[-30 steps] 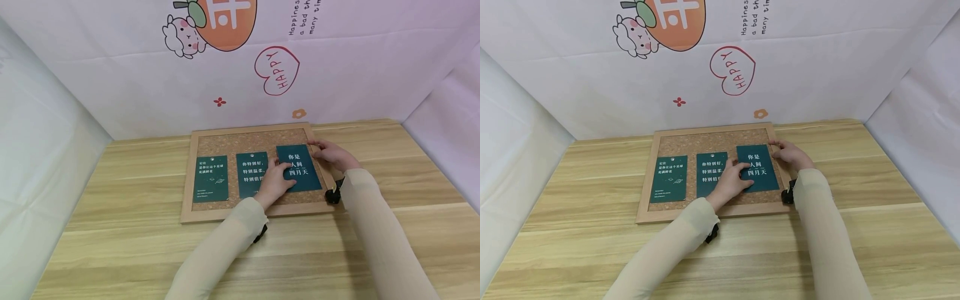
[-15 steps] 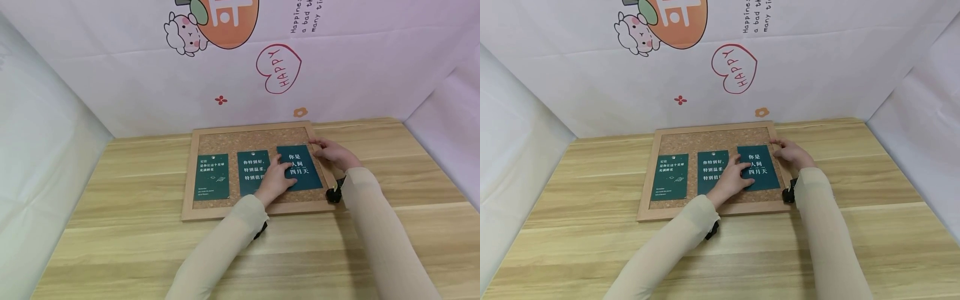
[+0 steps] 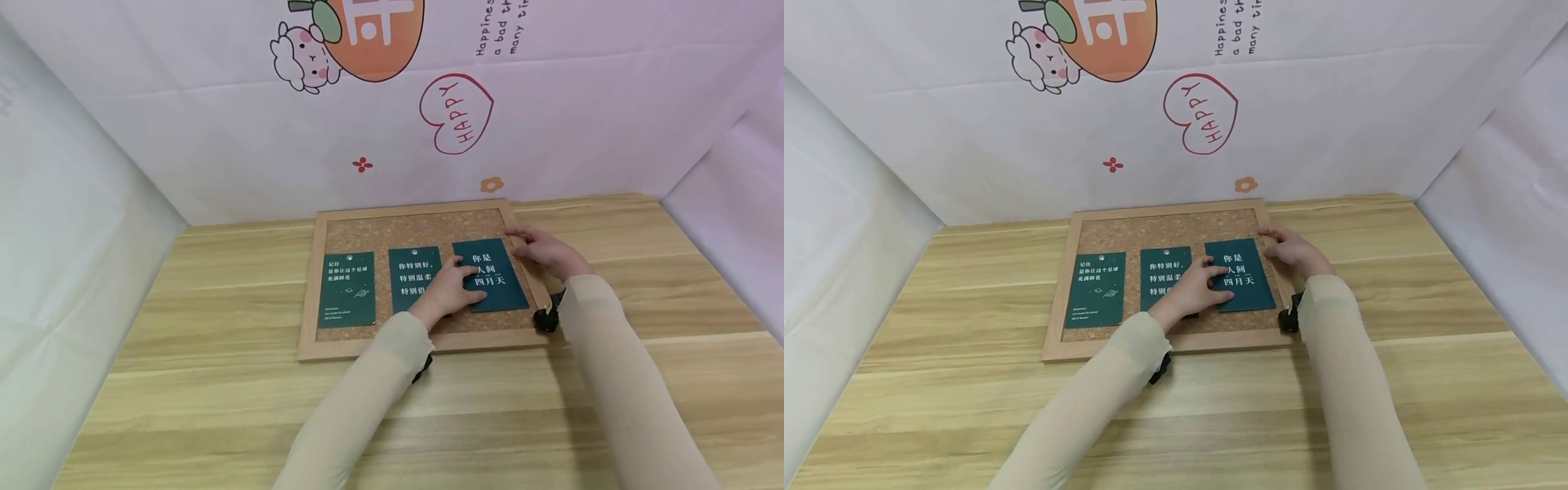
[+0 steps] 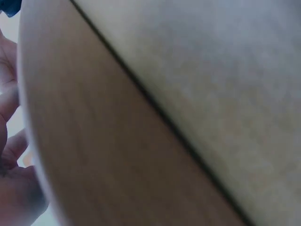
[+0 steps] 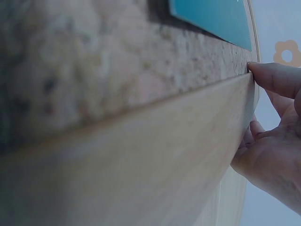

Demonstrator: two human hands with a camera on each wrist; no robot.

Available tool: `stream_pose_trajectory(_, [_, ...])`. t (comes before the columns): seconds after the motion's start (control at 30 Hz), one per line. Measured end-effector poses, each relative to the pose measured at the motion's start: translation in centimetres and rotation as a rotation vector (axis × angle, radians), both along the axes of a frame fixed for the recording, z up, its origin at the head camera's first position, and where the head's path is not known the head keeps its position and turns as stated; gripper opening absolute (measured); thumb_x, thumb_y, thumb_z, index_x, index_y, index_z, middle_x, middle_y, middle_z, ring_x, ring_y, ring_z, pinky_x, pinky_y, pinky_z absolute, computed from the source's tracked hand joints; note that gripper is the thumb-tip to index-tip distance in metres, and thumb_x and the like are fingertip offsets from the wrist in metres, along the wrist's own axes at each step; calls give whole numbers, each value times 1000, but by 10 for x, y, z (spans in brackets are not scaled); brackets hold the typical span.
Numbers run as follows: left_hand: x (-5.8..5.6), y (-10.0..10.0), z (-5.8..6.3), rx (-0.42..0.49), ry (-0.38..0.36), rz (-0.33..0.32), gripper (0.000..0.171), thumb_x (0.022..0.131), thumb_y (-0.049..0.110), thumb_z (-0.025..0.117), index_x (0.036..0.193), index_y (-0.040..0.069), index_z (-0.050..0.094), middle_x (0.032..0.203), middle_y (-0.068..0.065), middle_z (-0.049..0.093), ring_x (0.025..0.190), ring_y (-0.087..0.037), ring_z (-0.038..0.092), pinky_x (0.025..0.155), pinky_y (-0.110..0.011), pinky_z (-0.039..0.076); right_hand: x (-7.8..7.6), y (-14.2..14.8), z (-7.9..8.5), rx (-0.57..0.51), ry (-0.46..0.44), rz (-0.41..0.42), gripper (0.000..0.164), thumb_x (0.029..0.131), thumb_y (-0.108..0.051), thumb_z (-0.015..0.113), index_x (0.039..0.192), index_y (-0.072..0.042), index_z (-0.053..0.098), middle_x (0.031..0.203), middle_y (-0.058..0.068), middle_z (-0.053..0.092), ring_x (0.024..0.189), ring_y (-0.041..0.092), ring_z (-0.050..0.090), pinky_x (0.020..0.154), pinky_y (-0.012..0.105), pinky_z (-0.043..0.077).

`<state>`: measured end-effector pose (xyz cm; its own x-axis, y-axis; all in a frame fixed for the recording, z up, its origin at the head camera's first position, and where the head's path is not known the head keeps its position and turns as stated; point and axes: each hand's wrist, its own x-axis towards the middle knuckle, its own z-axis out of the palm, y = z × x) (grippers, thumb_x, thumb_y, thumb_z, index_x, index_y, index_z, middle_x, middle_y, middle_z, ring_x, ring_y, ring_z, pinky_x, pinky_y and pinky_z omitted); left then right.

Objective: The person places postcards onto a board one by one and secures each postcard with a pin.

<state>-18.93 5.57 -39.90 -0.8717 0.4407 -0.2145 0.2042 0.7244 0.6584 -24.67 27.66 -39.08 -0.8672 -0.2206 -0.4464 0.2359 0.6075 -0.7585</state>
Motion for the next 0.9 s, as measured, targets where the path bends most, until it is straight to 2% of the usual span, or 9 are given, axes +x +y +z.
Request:
stream_pose_trajectory(0.1, [-2,-1,-1,10,-11,-19,54,92,32,63,142,15,48,158,-10,22,137,-25,42,110,-36,38,1,0,0,-5,-1,3,57,102,-11,40,154,-8,15,157,28,-10,145,46,-5,115,61,11])
stream_pose_trajectory(0.27, [-4,-4,-2,43,-33,-32,55,92,31,63,142,14,48,158,-11,21,117,-19,57,102,-33,44,1,0,0,3,4,4,57,102,-12,40,153,-8,16,158,28,-8,145,46,-3,114,62,12])
stream_pose_trajectory(0.57, [-4,-7,-1,83,-59,-41,50,94,25,60,141,14,48,157,-11,21,115,-20,57,98,-31,46,1,0,-1,-10,9,5,57,102,-11,40,153,-7,16,158,27,-8,145,46,-4,115,61,11])
stream_pose_trajectory(0.9, [-5,-7,0,80,-56,-35,48,95,26,59,141,14,49,154,-11,26,111,-19,57,94,-30,47,1,0,-1,0,11,-5,56,102,-11,40,153,-7,17,158,27,-9,145,45,-5,115,61,10])
